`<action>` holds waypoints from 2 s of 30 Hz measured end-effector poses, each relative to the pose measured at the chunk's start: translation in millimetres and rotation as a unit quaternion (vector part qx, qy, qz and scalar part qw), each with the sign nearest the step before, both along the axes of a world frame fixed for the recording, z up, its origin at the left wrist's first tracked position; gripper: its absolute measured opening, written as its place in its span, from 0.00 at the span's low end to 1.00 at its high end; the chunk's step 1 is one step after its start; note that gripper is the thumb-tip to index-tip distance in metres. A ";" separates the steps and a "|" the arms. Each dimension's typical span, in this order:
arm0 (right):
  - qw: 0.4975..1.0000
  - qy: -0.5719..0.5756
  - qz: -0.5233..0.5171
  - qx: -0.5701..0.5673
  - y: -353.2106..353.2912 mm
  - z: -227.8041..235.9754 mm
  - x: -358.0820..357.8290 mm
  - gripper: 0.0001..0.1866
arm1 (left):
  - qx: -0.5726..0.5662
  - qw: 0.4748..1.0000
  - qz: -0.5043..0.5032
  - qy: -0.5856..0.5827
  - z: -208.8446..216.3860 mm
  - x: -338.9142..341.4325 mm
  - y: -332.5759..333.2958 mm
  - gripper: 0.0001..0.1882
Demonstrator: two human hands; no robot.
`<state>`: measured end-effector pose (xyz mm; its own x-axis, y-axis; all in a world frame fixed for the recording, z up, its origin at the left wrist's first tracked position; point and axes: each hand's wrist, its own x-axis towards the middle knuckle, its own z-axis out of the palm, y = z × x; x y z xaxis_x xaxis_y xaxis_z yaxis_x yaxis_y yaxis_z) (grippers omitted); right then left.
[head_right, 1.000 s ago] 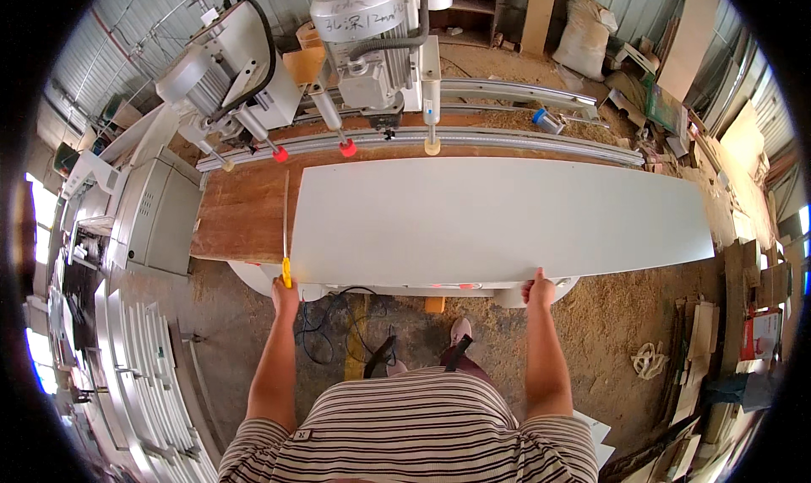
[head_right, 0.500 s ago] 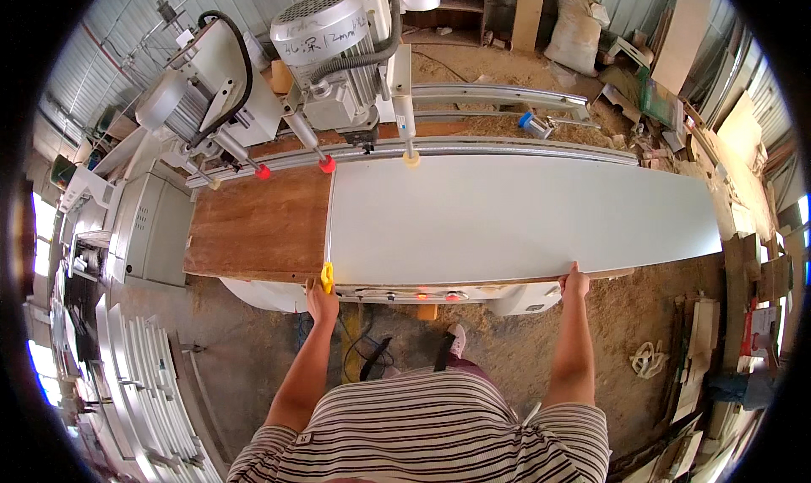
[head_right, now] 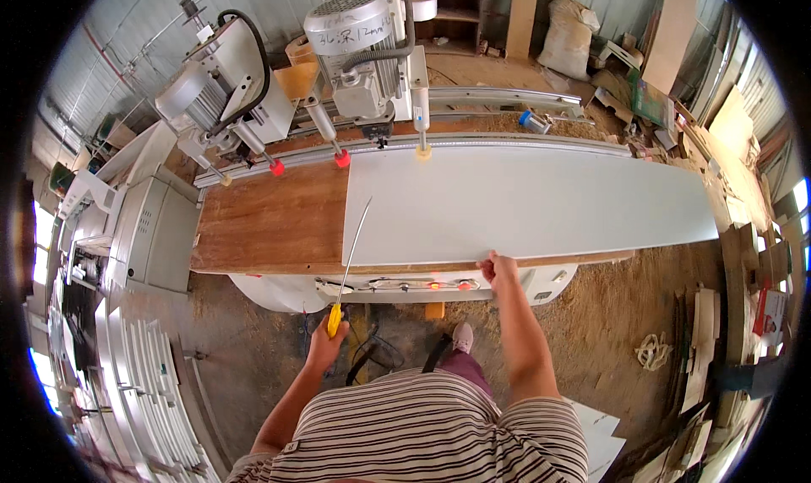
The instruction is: The person repeatedly picks up large white panels, places them on a cutting machine, and uses a yellow-handled tool to guide or cut along the edge. After each cut, the person removes the panel and stacks it with others. The process is repeated multiple times throughout the clip.
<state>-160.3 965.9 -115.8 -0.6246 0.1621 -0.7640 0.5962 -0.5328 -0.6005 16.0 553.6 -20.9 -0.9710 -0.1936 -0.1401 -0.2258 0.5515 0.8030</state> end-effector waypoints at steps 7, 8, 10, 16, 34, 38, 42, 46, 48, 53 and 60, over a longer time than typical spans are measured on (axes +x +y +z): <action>0.993 0.032 -0.080 0.080 -24.4 1.3 2.7 0.16 | 0.108 0.991 0.013 -0.079 32.6 53.6 -27.6 0.17; 0.992 0.031 -0.087 0.091 -25.5 1.1 4.1 0.16 | 0.143 0.986 0.028 -0.079 19.3 58.9 -29.8 0.17; 0.992 0.036 -0.087 0.090 -26.6 -0.4 6.1 0.15 | 0.139 0.986 0.012 -0.092 26.1 62.1 -30.7 0.17; 0.993 0.045 -0.071 0.083 -22.4 0.8 6.3 0.14 | 0.118 0.989 0.023 -0.085 50.2 60.2 -25.1 0.18; 0.998 0.033 -0.024 0.053 -16.3 -1.5 9.0 0.17 | 0.093 0.989 0.060 -0.095 55.5 54.4 0.6 0.24; 0.998 0.039 -0.018 0.039 -12.0 -6.1 9.1 0.18 | 0.088 0.988 0.101 -0.081 51.6 62.4 4.7 0.24; 0.998 0.059 -0.004 0.028 -8.4 -5.5 16.5 0.22 | 0.215 0.948 0.223 -0.072 48.2 76.2 -7.8 0.18; 0.997 0.067 0.044 0.013 4.5 -7.3 26.2 0.27 | -0.009 0.970 0.029 -0.239 74.4 101.0 -1.2 0.19; 0.997 0.044 0.055 0.023 8.0 -0.2 30.5 0.27 | 0.179 0.954 0.181 -0.158 48.6 120.1 -25.7 0.21; 0.997 0.038 0.059 0.034 23.8 4.9 38.9 0.28 | 0.210 0.941 0.239 -0.117 39.0 133.1 -39.9 0.20; 0.995 0.026 0.078 0.051 38.7 14.5 35.8 0.27 | 0.186 0.945 0.236 -0.132 -4.3 67.1 -39.5 0.15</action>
<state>-124.5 1004.6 -101.3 -0.6865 0.1350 -0.7145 0.6333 -0.3720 -0.6787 83.1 514.1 -25.2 -0.7109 -0.4859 -0.5084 -0.5949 0.0300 0.8032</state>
